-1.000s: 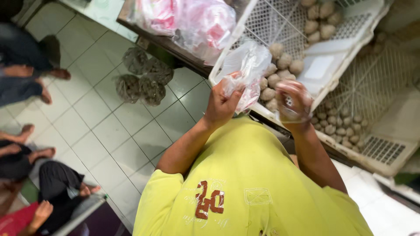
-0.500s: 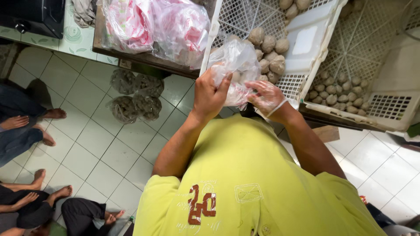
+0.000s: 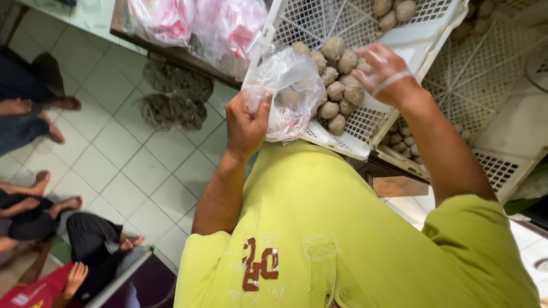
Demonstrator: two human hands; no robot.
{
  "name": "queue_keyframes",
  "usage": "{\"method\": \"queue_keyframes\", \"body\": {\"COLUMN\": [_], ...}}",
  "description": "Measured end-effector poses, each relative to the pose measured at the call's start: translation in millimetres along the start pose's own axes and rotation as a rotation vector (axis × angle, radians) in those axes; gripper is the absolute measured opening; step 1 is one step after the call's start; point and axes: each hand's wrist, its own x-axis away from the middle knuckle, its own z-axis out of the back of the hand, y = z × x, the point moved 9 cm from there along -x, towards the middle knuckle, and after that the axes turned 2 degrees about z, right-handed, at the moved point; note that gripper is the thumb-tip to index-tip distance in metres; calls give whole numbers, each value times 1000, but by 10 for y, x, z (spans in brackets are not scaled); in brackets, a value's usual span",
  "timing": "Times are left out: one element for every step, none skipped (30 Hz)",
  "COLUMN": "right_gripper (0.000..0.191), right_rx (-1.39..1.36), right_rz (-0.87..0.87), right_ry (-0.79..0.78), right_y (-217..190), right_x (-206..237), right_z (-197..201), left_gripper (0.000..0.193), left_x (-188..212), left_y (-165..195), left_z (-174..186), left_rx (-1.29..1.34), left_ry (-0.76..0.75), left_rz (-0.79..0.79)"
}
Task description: The person picks round meatballs by hand from a plastic crate and places them into a clear plastic bag, repeating to fill the bag. They open and adjust the bag, gather filled bags, and set them on the work table beside other packed bags.
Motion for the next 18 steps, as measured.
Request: {"method": "queue_keyframes", "body": {"right_gripper": [49, 53, 54, 58, 63, 55, 47, 39, 39, 38, 38, 36, 34, 32, 30, 28, 32, 36], "right_rx": [77, 153, 187, 218, 248, 231, 215, 201, 180, 164, 150, 169, 188, 216, 180, 146, 151, 151], "right_rz": [136, 273, 307, 337, 364, 312, 260, 208, 229, 253, 280, 315, 348, 387, 323, 261, 258, 251], "right_ry": [32, 72, 21, -31, -82, -121, -162, -204, -180, -148, -111, -107, -103, -88, -88, -88, -81, -85], "right_y": [-149, -312, -372, -431, -472, -433, -392, -346, -365, -389, -416, -458, -501, -555, -533, -509, -547, -561], "right_x": [-226, -433, -626, -783, -882, -963, -1029, -1055, -1054, -1063, -1067, -1070, -1062, -1082, -1119, -1140, -1151, -1138], "right_z": [23, 30, -45, -145, -252, -327, -398, -467, -474, -453, -416, -411, -405, -377, -354, -338, -307, -308], "left_gripper": [17, 17, 16, 16, 16, 16, 16, 16, 17, 17, 16, 15, 14, 14, 14, 14, 14, 13], "left_x": [-8, -14, -20, -23, -26, -30, -30, -30, -26, -28, -44, -47, -50, -68, -74, -81, -88, -61], "left_y": [45, 55, 64, 71, 79, 86, 90, 53, 16, -14, -17, -20, -25, 31, 93, 142, 158, 157], "left_z": [-16, -31, -49, -64, -76, -85, -87, -96, -96, -88, -93, -91, -91, -79, -61, -42, -24, -15], "left_rx": [0, -20, -41, -61, -81, -99, -117, -105, -92, -77, -82, -91, -100, -82, -66, -49, -68, -85], "left_ry": [18, 35, 49, 58, 67, 74, 81, 69, 61, 57, 41, 21, 0, -7, -7, -7, -4, -6], "left_rz": [-39, -38, -36, -31, -28, -26, -24, 25, 71, 108, 111, 117, 123, 52, -27, -108, -163, -204]}}
